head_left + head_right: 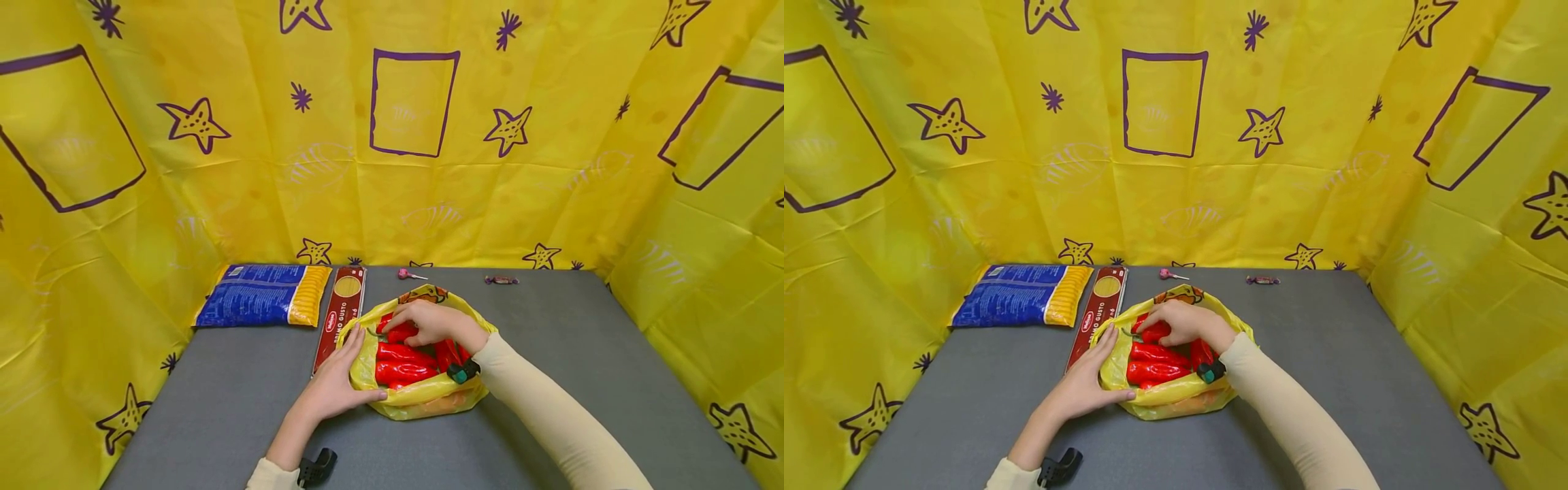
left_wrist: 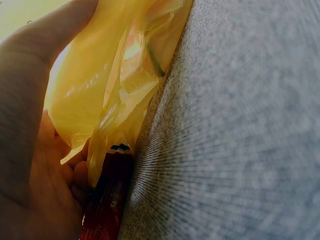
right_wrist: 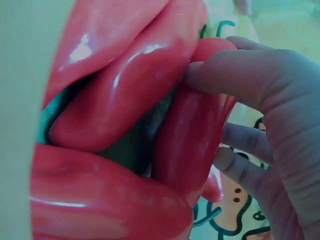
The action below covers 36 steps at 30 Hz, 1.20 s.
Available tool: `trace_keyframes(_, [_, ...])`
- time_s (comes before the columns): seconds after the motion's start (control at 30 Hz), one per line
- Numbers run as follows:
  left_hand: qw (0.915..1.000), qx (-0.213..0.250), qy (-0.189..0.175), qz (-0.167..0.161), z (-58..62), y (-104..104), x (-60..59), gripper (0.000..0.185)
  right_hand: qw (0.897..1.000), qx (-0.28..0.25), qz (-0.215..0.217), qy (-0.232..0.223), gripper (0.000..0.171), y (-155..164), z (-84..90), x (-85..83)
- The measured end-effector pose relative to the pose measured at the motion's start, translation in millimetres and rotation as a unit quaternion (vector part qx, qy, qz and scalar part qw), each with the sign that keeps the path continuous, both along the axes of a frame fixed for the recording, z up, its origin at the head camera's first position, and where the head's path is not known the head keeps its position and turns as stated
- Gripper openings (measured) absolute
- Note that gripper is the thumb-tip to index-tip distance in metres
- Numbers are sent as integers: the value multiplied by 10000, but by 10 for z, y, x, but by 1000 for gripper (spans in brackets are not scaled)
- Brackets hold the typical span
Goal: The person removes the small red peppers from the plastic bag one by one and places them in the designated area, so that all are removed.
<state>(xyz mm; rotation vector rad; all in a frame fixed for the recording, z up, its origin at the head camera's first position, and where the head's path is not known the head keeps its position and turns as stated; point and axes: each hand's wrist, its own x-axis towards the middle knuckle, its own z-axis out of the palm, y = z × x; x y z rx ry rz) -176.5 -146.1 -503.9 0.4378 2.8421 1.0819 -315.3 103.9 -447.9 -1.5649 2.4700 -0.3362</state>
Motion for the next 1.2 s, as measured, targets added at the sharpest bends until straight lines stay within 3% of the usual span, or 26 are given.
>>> trace_keyframes(0.37, [9999,14,110,-15,-17,-16,0,127,9949,-967,264,78,46,38,127,-60])
trace_keyframes(0.57, [9998,24,177,-22,-28,-28,-3,128,9908,-1333,205,105,44,50,257,-51])
trace_keyframes(0.83, [10000,36,40,-11,-15,-27,-4,130,9822,-1856,-225,-204,49,119,362,-34])
trace_keyframes(1.2, [10000,-27,5,8,-21,-15,-9,131,9557,-2674,-942,-789,51,319,432,-10])
